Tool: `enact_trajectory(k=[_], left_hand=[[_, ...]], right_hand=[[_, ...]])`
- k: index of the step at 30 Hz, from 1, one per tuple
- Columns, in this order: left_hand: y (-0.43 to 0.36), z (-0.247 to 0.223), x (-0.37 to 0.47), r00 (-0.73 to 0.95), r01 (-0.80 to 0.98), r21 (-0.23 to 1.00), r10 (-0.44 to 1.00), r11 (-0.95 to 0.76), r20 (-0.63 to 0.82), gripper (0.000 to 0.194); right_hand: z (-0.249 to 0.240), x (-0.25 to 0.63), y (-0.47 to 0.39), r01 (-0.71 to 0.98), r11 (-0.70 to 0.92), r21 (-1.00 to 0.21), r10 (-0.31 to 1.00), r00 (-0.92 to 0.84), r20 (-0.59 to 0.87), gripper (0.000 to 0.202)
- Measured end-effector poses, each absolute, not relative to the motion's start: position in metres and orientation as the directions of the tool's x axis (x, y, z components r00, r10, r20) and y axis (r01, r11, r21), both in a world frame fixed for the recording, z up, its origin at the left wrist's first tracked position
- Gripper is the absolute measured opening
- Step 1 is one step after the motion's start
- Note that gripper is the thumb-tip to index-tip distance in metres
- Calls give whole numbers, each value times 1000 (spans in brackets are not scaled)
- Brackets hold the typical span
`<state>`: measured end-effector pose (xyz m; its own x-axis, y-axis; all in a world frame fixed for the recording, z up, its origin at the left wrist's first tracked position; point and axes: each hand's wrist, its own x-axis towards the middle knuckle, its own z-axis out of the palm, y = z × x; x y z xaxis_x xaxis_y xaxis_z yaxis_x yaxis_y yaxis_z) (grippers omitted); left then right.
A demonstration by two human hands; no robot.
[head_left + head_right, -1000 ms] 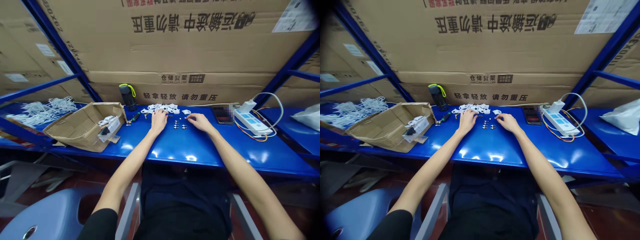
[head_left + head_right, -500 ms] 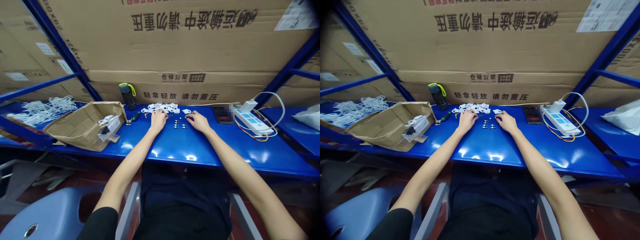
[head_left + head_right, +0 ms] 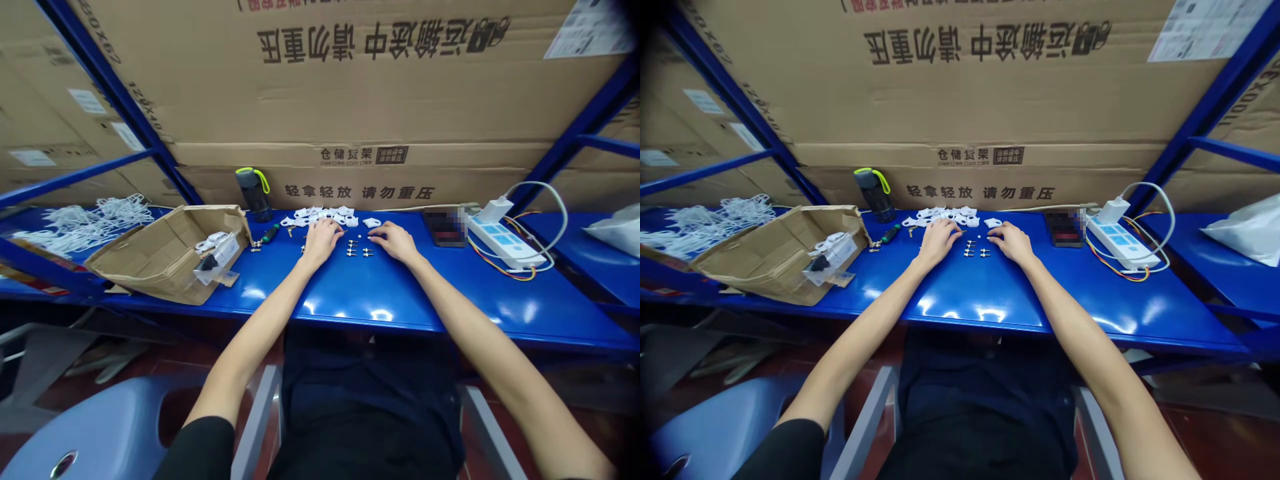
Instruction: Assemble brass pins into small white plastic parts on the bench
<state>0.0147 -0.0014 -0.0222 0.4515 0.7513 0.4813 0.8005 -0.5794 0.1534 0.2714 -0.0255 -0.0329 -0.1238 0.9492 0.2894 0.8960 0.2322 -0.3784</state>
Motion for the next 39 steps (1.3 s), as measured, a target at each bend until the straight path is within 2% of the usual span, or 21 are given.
enact_trajectory(k=[12,15,18,21,23,26,35,39], left_hand=[[-17,-15,28,559,732,93,673,-675,484,22],[-18,-16,30,562,721,90,655,-687,505,23],[-18,-17,31,567,701,92,631,-708,530,23],[-19,-16,32,566,687,93,611,-721,553,21],[-20,-14,32,567,682,86,600,-726,564,20],[-23,-13,34,572,675,71,582,-734,578,21],[-25,-12,35,559,671,82,576,-736,597,26],[-26,-11,36,534,656,139,587,-742,609,26]], right_hand=[[-32,267,-27,910,230,-345,938,-112,329,22],[-34,269,-26,897,234,-376,930,-94,356,21],[-34,269,-25,776,313,-548,903,-63,426,21],[-30,261,-27,465,396,-792,900,-26,435,30],[-27,253,-31,262,392,-882,915,-10,404,38],[-22,241,-38,136,410,-902,911,-13,412,41],[-23,235,-40,114,450,-886,892,2,453,37],[-22,234,-40,89,448,-889,891,31,452,36]])
